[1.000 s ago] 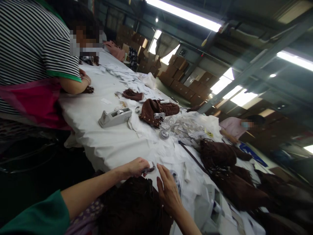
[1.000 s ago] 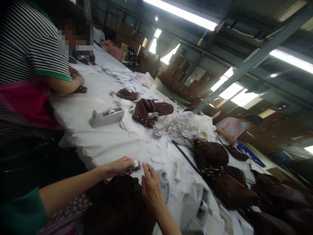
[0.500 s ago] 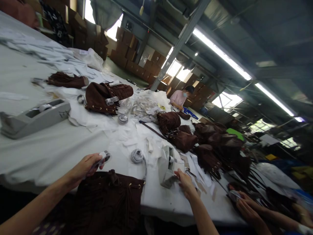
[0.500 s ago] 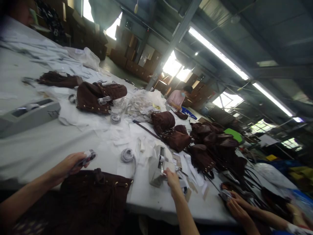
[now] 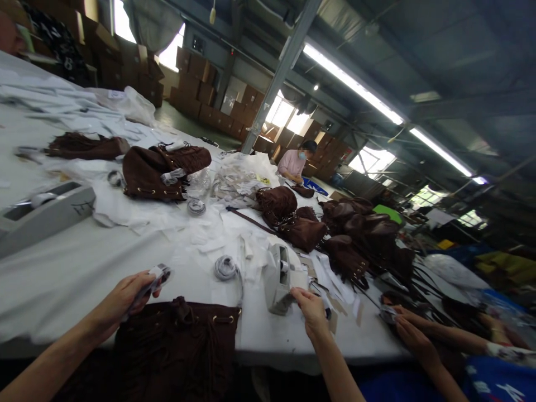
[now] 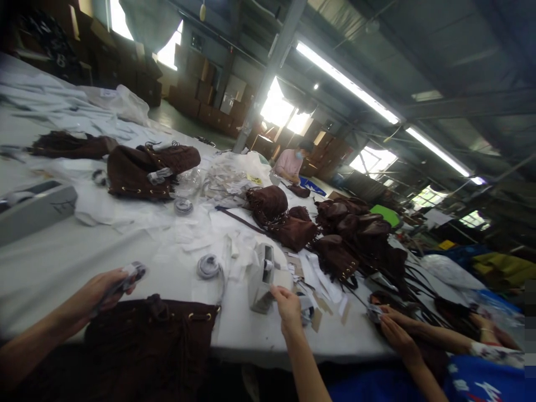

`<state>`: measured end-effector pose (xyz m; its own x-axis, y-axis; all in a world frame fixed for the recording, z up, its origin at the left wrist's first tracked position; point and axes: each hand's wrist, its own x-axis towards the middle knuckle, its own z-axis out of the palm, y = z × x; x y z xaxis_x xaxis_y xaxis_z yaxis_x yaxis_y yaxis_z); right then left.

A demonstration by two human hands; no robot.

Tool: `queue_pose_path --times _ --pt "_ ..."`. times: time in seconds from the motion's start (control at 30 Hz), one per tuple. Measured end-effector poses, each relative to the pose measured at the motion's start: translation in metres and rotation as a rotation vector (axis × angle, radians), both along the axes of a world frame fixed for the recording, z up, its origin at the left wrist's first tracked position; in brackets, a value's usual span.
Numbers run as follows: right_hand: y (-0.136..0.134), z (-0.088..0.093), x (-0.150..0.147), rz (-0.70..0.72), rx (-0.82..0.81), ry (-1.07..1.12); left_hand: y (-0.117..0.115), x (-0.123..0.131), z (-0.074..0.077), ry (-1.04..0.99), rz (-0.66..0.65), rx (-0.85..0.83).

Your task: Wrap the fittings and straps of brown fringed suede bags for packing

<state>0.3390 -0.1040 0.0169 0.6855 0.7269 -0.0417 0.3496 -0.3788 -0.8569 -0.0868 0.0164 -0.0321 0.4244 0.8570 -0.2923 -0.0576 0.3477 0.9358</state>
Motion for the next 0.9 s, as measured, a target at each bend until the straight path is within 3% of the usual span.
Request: queue_pose_path --times 0.2,0.4,0.63,0.9 --pt "-0.024 -0.016 -0.004 -0.141 0.063 -0.065 0.003 0.002 -0.004 0.012 0.008 0.004" --pt "-0.033 -0.037 -0.015 -0.094 -0.001 0.06 0.004 0.003 -0.005 0.022 0.007 0.01" --pt "-0.027 -0.036 -0.013 -0.103 -0.069 -0.389 0.001 0.003 -0.002 0.038 0.003 0.065" --pt "-0.025 -0.034 -0.003 -0.009 -0.252 -0.625 -0.003 0.008 0.011 -0.049 0.037 0.164"
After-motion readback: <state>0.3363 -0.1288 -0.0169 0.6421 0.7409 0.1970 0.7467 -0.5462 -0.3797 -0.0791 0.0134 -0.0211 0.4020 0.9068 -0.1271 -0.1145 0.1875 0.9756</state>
